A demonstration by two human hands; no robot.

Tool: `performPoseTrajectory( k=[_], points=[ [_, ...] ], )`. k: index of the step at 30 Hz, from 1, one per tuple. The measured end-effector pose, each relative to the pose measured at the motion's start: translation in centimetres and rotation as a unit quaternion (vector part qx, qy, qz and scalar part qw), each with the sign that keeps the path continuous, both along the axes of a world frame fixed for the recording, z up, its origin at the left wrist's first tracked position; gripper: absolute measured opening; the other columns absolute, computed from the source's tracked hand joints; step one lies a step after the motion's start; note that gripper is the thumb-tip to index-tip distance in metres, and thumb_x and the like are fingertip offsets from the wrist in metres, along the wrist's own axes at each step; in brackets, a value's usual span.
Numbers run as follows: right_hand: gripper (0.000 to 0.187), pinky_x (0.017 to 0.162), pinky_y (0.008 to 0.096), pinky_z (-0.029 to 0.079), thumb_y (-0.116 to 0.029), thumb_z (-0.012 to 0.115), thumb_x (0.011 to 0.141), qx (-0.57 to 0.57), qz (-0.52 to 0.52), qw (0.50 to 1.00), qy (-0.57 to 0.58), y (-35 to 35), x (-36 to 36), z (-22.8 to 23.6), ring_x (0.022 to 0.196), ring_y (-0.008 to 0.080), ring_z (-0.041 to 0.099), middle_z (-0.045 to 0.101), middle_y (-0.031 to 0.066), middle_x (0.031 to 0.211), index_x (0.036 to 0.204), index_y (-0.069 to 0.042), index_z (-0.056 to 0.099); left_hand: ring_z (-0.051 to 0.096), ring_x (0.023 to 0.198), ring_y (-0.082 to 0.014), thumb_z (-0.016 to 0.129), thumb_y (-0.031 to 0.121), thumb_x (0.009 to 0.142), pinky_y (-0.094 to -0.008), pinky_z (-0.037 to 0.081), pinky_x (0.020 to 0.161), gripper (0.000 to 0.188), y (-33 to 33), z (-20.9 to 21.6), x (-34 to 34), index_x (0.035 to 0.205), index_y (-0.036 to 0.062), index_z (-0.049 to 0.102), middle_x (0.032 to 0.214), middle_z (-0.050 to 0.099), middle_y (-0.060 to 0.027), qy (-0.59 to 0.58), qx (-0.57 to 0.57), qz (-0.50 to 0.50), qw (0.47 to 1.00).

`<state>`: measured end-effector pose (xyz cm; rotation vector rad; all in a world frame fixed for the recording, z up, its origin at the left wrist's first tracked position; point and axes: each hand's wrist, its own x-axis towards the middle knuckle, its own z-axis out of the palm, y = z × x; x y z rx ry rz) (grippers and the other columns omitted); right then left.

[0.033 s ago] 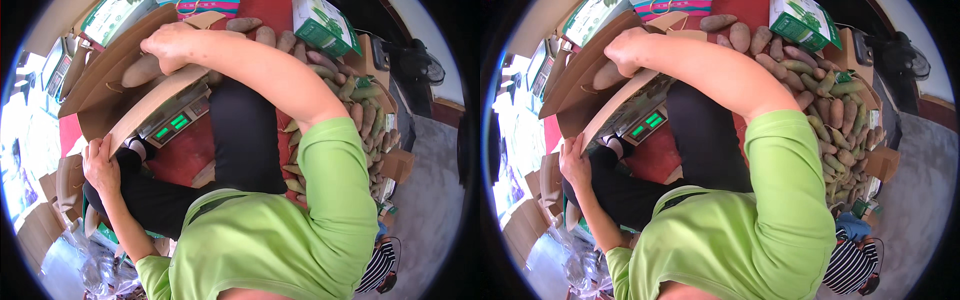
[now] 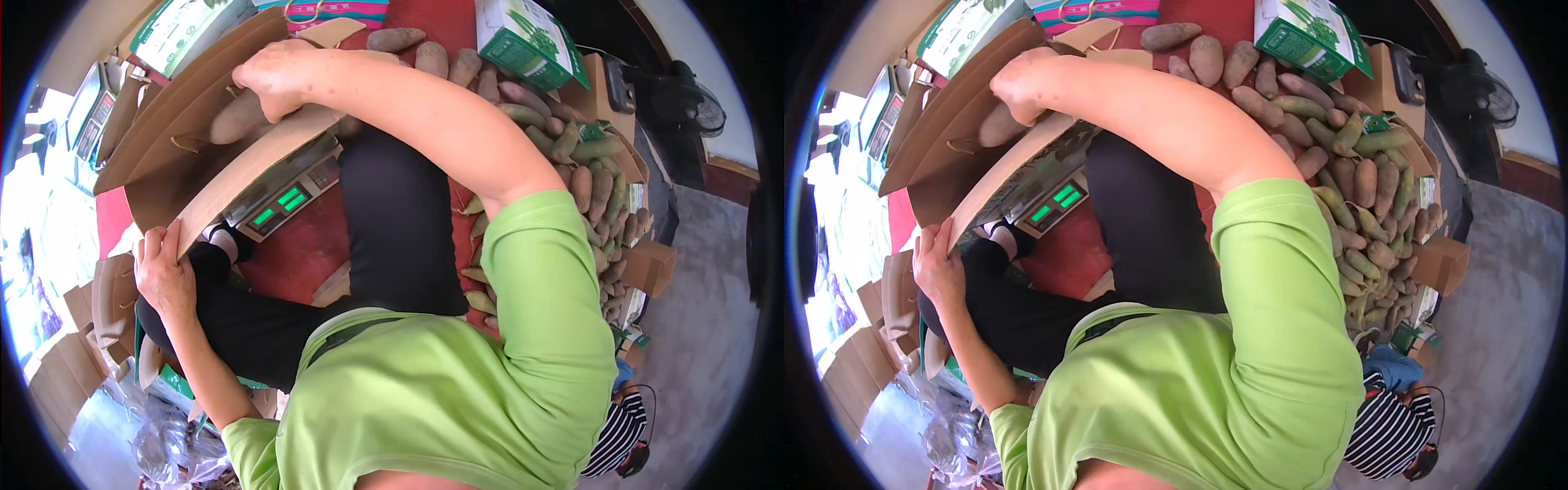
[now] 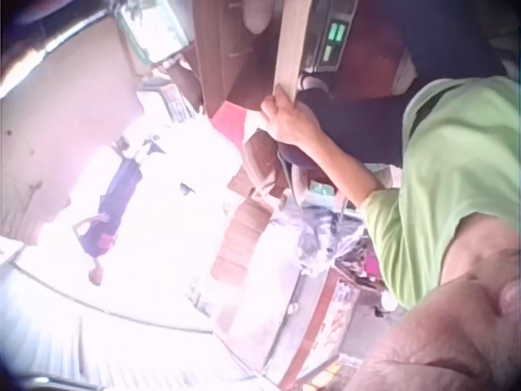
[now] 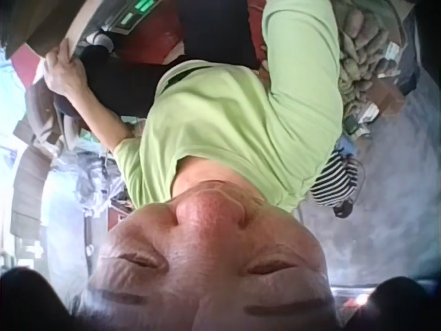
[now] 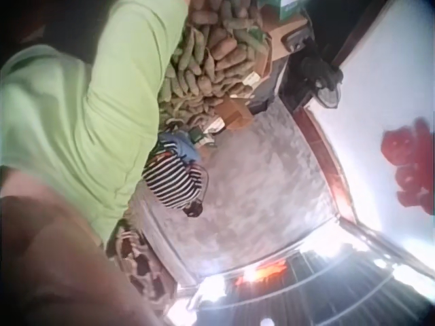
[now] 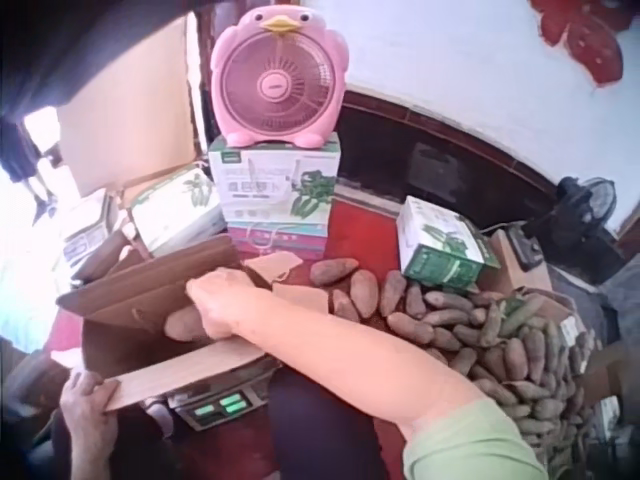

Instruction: Sorting and packing green radishes into boxes in a warehouse environment.

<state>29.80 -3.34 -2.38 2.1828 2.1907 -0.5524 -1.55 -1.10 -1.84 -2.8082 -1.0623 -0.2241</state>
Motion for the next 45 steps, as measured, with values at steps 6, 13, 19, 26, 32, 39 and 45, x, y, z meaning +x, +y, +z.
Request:
performPoseTrajectory(
  k=[6,13,19,26,32,39,45],
  points=[
    [0.043,0.082,0.0339,0.052,-0.021,0.071,0.079,0.108,-0.076,0.957,0.259,-6.3,4.4,1.0,0.097,0.0205,0.064,0.067,0.0101,0.105,0.118,-0.005,0.062,0.059,0.094,-0.0252,0.064,-0.005,0.066,-0.0393,0.050,0.083,0.046,0.2,-0.4,-0.8,0.109,0.0118,0.069,0.097,0.059,-0.0043,0.016,0.010,-0.006,1.000],
    [0.034,0.078,0.0296,0.052,-0.017,0.070,0.081,0.257,-0.348,0.815,0.386,-21.6,13.5,-5.1,0.086,0.0174,0.065,0.069,0.0112,0.100,0.111,-0.001,0.064,0.059,0.095,-0.0267,0.062,-0.007,0.067,-0.0408,0.049,0.085,0.047,-0.2,-0.3,0.2,0.110,0.0107,0.069,0.098,0.059,-0.0053,0.012,0.002,0.004,1.000],
    [0.040,0.082,0.0340,0.052,-0.023,0.075,0.075,0.093,-0.578,0.782,0.216,-36.1,18.7,-25.0,0.092,0.0219,0.066,0.070,0.0139,0.100,0.109,-0.004,0.067,0.059,0.095,-0.0272,0.061,-0.007,0.068,-0.0409,0.049,0.085,0.046,0.0,-0.7,0.0,0.110,0.0108,0.069,0.098,0.059,-0.0057,0.013,0.012,0.001,1.000],
    [0.078,0.101,0.0406,0.043,-0.033,0.082,0.068,-0.066,-0.650,0.745,0.132,-37.7,15.4,-31.6,0.121,0.0312,0.054,0.056,0.0186,0.130,0.134,-0.006,0.049,0.060,0.094,-0.0277,0.061,-0.007,0.068,-0.0405,0.049,0.084,0.045,-0.2,-0.2,-0.5,0.109,0.0105,0.069,0.097,0.060,-0.0065,0.025,0.032,0.014,0.999],
    [0.100,0.107,0.0416,0.039,-0.039,0.085,0.064,-0.087,-0.625,0.764,0.135,-36.8,15.4,-33.3,0.134,0.0344,0.040,0.036,0.0207,0.148,0.145,-0.009,0.035,0.059,0.093,-0.0296,0.056,-0.008,0.063,-0.0410,0.049,0.083,0.050,-0.4,-0.1,0.3,0.107,0.0103,0.068,0.097,0.060,-0.0078,0.026,0.031,-0.001,0.999],
    [0.089,0.098,0.0414,0.046,-0.035,0.085,0.062,-0.030,-0.682,0.699,0.212,-38.9,17.3,-38.6,0.120,0.0339,0.053,0.050,0.0218,0.135,0.136,-0.004,0.045,0.060,0.090,-0.0266,0.057,-0.007,0.060,-0.0388,0.050,0.081,0.050,0.2,-0.7,1.2,0.106,0.0099,0.069,0.095,0.060,-0.0063,0.012,0.026,-0.014,1.000],
    [0.079,0.090,0.0377,0.050,-0.031,0.085,0.064,-0.076,-0.662,0.725,0.175,-32.6,12.7,-36.8,0.104,0.0285,0.063,0.064,0.0160,0.116,0.130,-0.003,0.050,0.060,0.088,-0.0252,0.060,-0.007,0.059,-0.0380,0.050,0.078,0.050,-0.1,0.3,0.2,0.104,0.0100,0.069,0.093,0.060,-0.0052,0.024,0.030,-0.007,0.999]
  ],
)
